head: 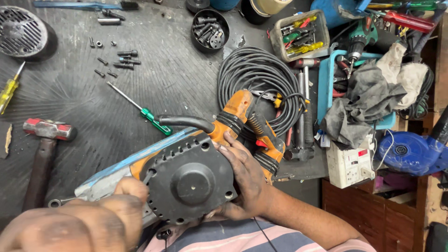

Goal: The person retrieves a black plastic fan cover from a shelf, carries it to the workbench, and aligns it onto the housing of a power tool. They insert screws by hand, tighten them with a hex key and a screwdriver, adjust the cover, and finally lift the assembled tool from the bench.

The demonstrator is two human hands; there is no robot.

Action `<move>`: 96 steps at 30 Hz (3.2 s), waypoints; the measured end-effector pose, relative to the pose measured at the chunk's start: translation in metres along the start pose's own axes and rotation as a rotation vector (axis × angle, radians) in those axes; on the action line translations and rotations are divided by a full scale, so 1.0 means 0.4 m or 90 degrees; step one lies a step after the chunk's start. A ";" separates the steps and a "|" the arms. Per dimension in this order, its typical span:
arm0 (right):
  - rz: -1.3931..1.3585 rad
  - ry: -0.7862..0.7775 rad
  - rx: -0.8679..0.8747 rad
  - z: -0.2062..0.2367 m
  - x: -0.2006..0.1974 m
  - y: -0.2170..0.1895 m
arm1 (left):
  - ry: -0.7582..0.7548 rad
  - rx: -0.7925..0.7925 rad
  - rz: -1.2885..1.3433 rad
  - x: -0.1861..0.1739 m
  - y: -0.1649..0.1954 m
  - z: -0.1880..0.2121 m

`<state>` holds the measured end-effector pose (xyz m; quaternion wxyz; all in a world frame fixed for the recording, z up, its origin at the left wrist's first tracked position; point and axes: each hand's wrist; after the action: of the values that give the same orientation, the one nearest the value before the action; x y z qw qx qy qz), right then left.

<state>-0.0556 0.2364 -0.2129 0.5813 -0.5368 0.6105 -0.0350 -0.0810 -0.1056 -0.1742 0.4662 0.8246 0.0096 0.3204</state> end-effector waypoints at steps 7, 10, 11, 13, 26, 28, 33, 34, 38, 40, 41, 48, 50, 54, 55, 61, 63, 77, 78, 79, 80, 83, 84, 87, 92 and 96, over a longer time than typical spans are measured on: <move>-0.007 0.010 -0.012 -0.005 0.002 0.001 | -0.113 -0.100 0.000 -0.076 0.020 0.000; -0.018 0.003 0.012 -0.005 0.002 0.001 | -0.167 -0.114 0.005 -0.080 0.045 -0.038; -0.018 0.006 0.006 -0.005 0.002 0.001 | -0.186 -0.120 0.011 -0.084 0.050 -0.048; -0.015 0.015 -0.010 -0.004 0.001 0.002 | -0.212 -0.140 0.042 -0.098 0.057 -0.063; -0.013 -0.004 0.010 0.007 -0.005 0.012 | -0.175 -0.359 0.058 -0.036 0.157 -0.278; -0.012 -0.005 -0.002 0.005 -0.008 0.010 | -0.105 -0.316 0.038 -0.024 0.154 -0.278; -0.012 -0.008 -0.007 -0.002 -0.017 0.005 | -0.178 -0.209 -0.010 -0.081 0.098 -0.223; -0.007 -0.007 -0.011 -0.005 -0.020 0.009 | -0.174 -0.193 -0.008 -0.091 0.086 -0.209; -0.130 0.029 0.005 -0.013 -0.044 0.002 | -0.079 -0.115 -0.025 -0.052 0.014 -0.170; -0.214 0.049 0.019 -0.024 -0.065 -0.007 | 0.002 -0.032 -0.061 -0.009 0.004 -0.171; -0.297 0.057 0.092 -0.032 -0.076 -0.014 | 0.063 0.016 -0.094 0.019 0.007 -0.177; -0.210 -0.016 0.055 -0.108 -0.141 -0.033 | 0.551 0.401 -0.416 0.223 -0.036 -0.337; -0.234 -0.046 0.073 -0.119 -0.137 -0.037 | 0.628 0.486 -0.477 0.219 -0.073 -0.373; -0.306 -0.063 0.091 -0.121 -0.123 -0.044 | 0.656 0.586 -0.546 0.187 -0.125 -0.397; -0.318 -0.051 0.085 -0.119 -0.119 -0.045 | 0.647 0.574 -0.591 0.177 -0.130 -0.400; -0.377 -0.046 0.104 -0.100 -0.112 -0.030 | 0.619 0.560 -0.646 0.157 -0.127 -0.432; -0.367 -0.047 0.109 -0.091 -0.110 -0.024 | 0.614 0.558 -0.624 0.148 -0.132 -0.443; -0.347 -0.039 0.082 -0.077 -0.106 -0.013 | 0.508 -0.005 -0.670 0.183 -0.027 -0.309; -0.341 -0.034 0.078 -0.077 -0.104 -0.013 | 0.514 0.023 -0.684 0.183 -0.033 -0.308; -0.335 -0.029 0.076 -0.077 -0.101 -0.015 | 0.518 0.049 -0.696 0.182 -0.041 -0.310; -0.344 -0.028 0.087 -0.077 -0.098 -0.017 | 0.523 0.077 -0.706 0.180 -0.046 -0.314; -0.332 -0.032 0.079 -0.083 -0.099 -0.024 | 0.515 0.101 -0.768 0.176 -0.044 -0.326; -0.303 -0.031 0.056 -0.088 -0.107 -0.026 | 0.498 0.089 -0.759 0.177 -0.039 -0.329; -0.210 0.007 0.031 -0.115 -0.163 -0.040 | 0.509 0.029 -0.784 0.191 -0.028 -0.335; 0.055 -0.016 -0.285 -0.240 -0.326 -0.083 | 0.651 -0.128 -1.032 0.228 -0.081 -0.338; 0.267 -0.171 -0.518 -0.387 -0.394 -0.155 | 0.637 0.013 -1.056 0.234 -0.116 -0.320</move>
<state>-0.1729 0.2300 -0.0158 0.3922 -0.5858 0.5890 0.3950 -0.0622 0.0477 -0.1155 0.4789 0.3278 0.7887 0.2031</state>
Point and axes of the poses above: each hand's wrist, its own z-axis away from the middle knuckle, its own x-axis out of the palm, y = z × x, and after that the axes turned 1 degree about -z, right-handed
